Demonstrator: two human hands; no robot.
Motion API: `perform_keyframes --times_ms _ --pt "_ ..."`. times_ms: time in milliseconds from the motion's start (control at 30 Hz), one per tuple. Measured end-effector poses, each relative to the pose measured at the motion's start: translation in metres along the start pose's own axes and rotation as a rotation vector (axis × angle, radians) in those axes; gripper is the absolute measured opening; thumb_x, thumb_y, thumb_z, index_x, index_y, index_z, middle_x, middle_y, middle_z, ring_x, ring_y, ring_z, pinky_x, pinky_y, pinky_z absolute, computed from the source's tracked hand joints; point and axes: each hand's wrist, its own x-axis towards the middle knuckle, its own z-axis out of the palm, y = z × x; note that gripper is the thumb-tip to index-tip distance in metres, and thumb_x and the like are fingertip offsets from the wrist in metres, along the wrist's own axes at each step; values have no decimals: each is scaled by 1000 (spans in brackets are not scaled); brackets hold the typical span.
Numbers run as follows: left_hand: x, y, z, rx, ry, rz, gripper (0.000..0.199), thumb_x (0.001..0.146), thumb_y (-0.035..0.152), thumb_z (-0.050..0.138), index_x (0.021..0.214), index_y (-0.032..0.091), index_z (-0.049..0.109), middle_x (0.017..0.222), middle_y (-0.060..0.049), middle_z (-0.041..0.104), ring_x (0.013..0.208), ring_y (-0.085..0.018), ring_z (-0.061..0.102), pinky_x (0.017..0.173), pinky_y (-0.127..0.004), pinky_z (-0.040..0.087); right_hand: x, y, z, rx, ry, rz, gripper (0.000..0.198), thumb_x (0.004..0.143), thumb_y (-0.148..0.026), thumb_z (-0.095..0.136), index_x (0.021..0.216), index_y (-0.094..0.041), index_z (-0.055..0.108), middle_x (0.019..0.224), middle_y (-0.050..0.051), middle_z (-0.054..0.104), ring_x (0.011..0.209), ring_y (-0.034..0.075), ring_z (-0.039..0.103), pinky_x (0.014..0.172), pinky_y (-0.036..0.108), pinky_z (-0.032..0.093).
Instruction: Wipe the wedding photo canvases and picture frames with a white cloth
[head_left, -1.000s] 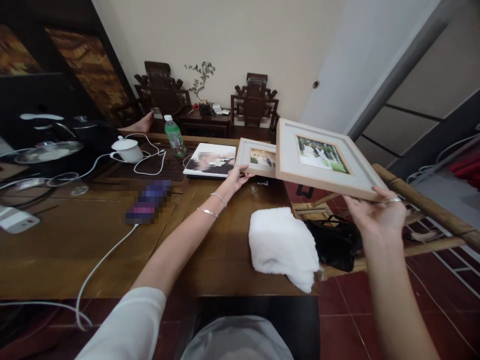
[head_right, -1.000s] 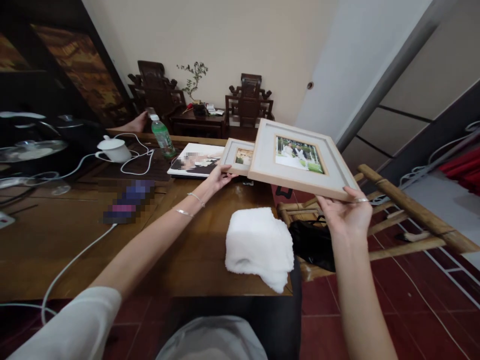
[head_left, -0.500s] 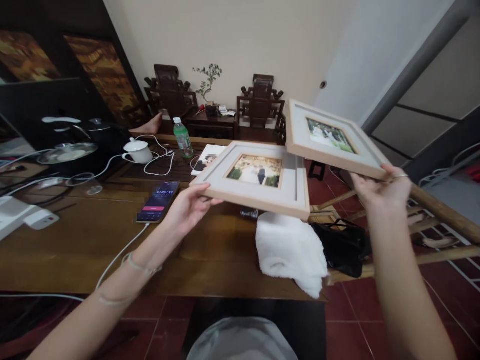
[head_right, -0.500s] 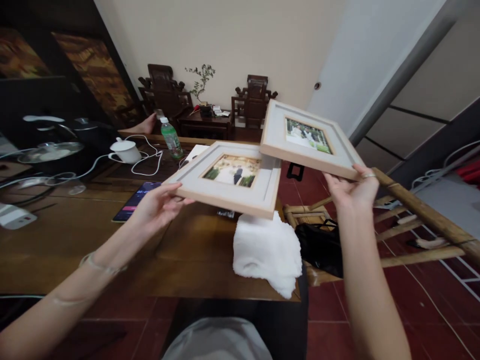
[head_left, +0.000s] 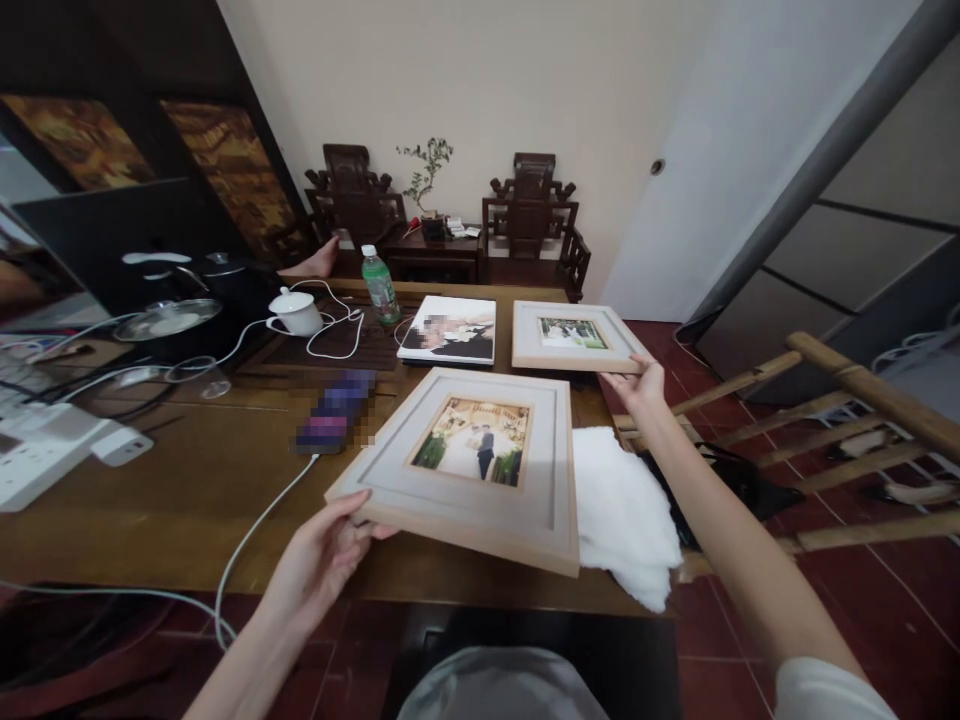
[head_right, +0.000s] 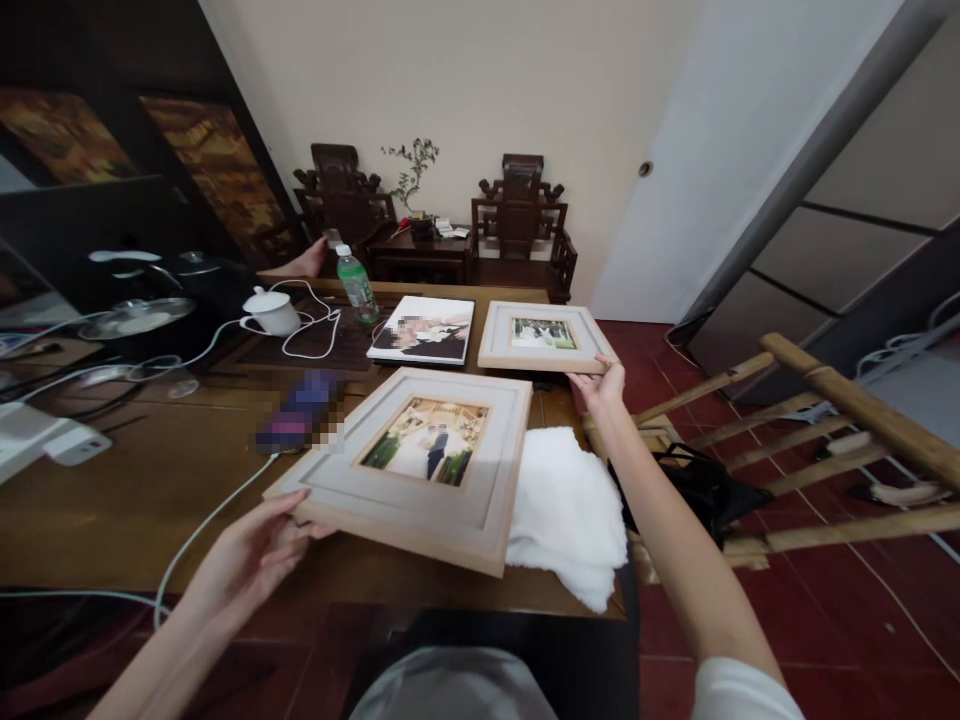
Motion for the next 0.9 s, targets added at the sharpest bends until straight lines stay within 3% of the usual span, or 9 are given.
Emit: perform_keyframes --times_ms 233,567,900 --pt "5 -19 -9 31 -2 25 9 73 2 53 68 9 55 61 -8 63 34 -7 51 25 -10 25 20 24 5 -43 -9 22 28 68 -19 50 96 -19 48 88 4 64 82 19 64 74 46 57" --pt "15 -27 -8 35 57 12 8 67 6 60 72 11 57 60 -7 64 47 -15 63 28 -12 27 39 33 14 -124 14 126 24 72 -10 45 94 -18 48 96 7 61 90 19 63 74 40 58" --pt "20 -33 -15 88 -55 89 20 60 16 70 76 9 60 61 -6 65 54 -21 67 31 -16 34 53 38 25 -235 43 102 22 76 -5 47 94 -18 46 92 5 62 80 17 65 69 41 59"
